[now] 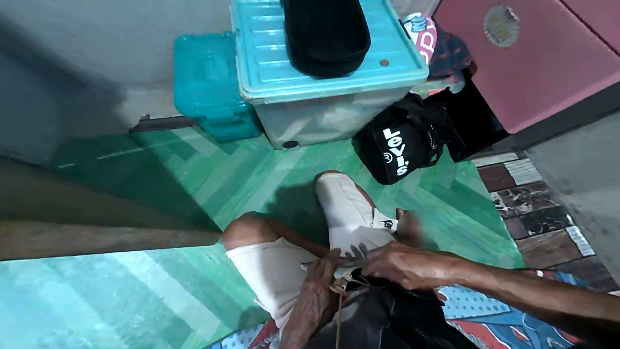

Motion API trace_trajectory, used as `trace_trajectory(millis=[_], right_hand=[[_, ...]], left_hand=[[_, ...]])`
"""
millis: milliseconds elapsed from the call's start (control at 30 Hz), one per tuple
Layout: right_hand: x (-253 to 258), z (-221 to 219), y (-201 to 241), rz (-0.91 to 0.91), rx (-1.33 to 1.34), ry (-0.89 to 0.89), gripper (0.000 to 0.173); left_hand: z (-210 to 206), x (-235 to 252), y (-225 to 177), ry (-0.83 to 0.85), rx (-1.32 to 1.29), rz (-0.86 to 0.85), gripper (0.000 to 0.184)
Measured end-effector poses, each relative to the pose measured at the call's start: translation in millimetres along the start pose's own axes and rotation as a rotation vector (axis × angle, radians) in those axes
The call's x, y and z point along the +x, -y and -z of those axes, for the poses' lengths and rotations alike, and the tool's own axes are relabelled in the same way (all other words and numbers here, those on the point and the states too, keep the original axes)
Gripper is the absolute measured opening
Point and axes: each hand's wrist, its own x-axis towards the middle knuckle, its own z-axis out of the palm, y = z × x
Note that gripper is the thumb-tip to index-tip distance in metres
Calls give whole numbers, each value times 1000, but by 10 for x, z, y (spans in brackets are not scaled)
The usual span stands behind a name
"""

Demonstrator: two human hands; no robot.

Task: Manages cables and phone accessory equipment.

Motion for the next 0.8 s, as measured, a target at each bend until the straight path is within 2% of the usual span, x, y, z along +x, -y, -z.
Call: trace_trajectory(millis=[67, 233, 367, 567, 800], right_hand=[[52, -72, -25, -2, -19, -17, 26], [119, -91, -69, -67, -265, 21, 19], [237, -47, -176, -110, -164, 208, 23], [380, 18, -299, -84, -63, 234, 18], [525, -72, -181, -100, -287, 262, 8]], left_hand=[[16, 25, 32, 34, -8, -2, 70], [79, 83, 54, 60, 26, 45, 68], [81, 158, 82, 29, 94, 73, 59], [96, 120, 60, 46, 200, 92, 49], [191, 165, 53, 275, 92, 156, 58]])
